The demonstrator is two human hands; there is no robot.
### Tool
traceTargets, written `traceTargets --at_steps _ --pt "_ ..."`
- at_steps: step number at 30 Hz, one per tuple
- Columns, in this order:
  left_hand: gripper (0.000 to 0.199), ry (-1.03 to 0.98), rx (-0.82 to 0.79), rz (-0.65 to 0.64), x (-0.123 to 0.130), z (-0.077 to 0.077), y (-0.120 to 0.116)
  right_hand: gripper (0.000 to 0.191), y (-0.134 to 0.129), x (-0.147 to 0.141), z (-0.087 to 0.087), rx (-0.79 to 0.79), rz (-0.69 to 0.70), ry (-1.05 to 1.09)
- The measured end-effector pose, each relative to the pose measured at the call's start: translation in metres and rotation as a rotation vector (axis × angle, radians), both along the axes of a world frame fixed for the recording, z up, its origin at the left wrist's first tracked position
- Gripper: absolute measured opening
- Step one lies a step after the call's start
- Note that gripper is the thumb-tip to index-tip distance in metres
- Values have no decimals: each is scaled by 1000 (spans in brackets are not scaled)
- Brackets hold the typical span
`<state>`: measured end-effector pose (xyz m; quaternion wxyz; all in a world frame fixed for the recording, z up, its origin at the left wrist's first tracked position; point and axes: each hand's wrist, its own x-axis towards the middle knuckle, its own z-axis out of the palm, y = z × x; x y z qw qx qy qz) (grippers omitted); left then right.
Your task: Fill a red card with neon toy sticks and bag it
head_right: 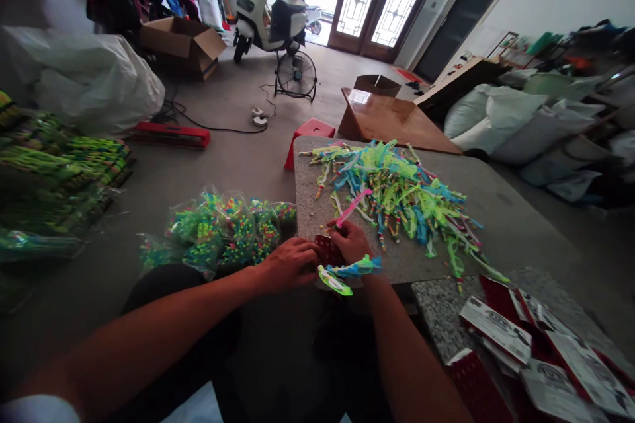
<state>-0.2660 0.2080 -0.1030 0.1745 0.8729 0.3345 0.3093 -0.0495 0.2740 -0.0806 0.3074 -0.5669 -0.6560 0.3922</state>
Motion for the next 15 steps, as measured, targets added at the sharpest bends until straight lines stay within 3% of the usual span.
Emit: traceTargets --at_steps 4,7,12,15 --pt "13 21 35 -3 2 -3 0 38 7 19 -13 33 -108 47" --pt "14 -22 40 -6 3 -5 1 38 5 31 -20 143 -155 -72" --pt "23 -58 6 85 -1 -9 13 37 -10 30 -16 228 11 -208" --pt "18 -110 13 187 -4 -9 23 38 -14 26 -8 211 32 -263"
